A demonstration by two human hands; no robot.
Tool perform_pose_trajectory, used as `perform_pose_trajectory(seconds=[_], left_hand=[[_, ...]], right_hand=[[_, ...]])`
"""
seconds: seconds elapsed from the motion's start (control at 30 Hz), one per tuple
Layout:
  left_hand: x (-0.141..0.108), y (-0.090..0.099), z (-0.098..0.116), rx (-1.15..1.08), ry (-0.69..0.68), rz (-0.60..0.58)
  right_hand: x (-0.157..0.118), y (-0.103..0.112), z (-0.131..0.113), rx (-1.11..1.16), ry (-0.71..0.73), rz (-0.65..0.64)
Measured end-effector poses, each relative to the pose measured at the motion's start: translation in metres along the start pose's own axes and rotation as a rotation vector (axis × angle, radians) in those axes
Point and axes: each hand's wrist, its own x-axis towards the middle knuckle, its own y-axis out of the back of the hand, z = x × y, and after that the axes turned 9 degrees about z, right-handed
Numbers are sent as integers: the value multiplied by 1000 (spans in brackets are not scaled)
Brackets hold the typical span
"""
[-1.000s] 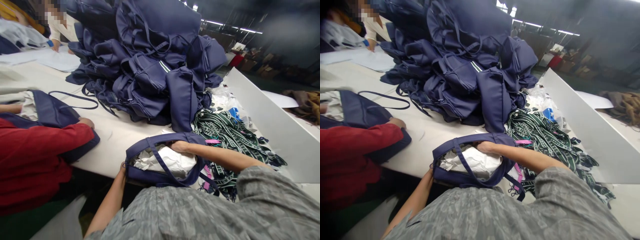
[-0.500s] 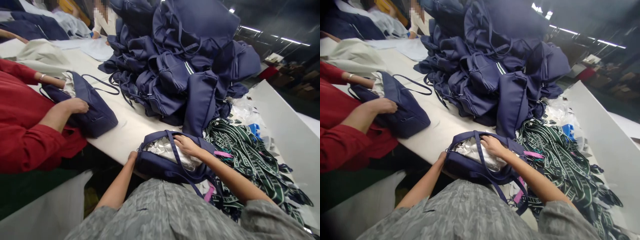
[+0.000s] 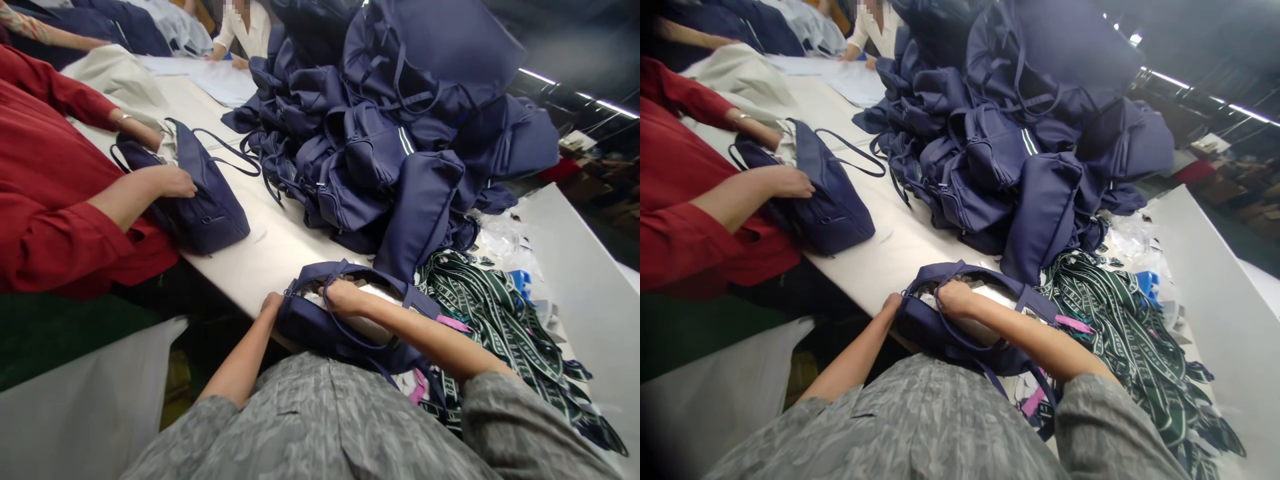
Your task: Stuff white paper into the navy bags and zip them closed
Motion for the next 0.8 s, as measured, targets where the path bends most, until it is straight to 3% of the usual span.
perform_pose_trajectory(seconds=[0.17, 0.33, 0.43, 0.63, 0.8], left_hand=[[-1, 2, 0, -14, 12, -2], [-4, 4, 1, -20, 17, -6], [-4, 3, 1, -34, 24, -7], [-3, 4, 0, -32, 8, -1], [-3, 7, 0, -2, -26, -6]], right_hand=[[8, -23, -8, -51, 108, 123], [3, -26, 0, 511, -147, 297], [-1, -20, 9, 746, -196, 393], [7, -30, 13, 804, -245, 361], [16, -50, 5, 1129, -336, 372]])
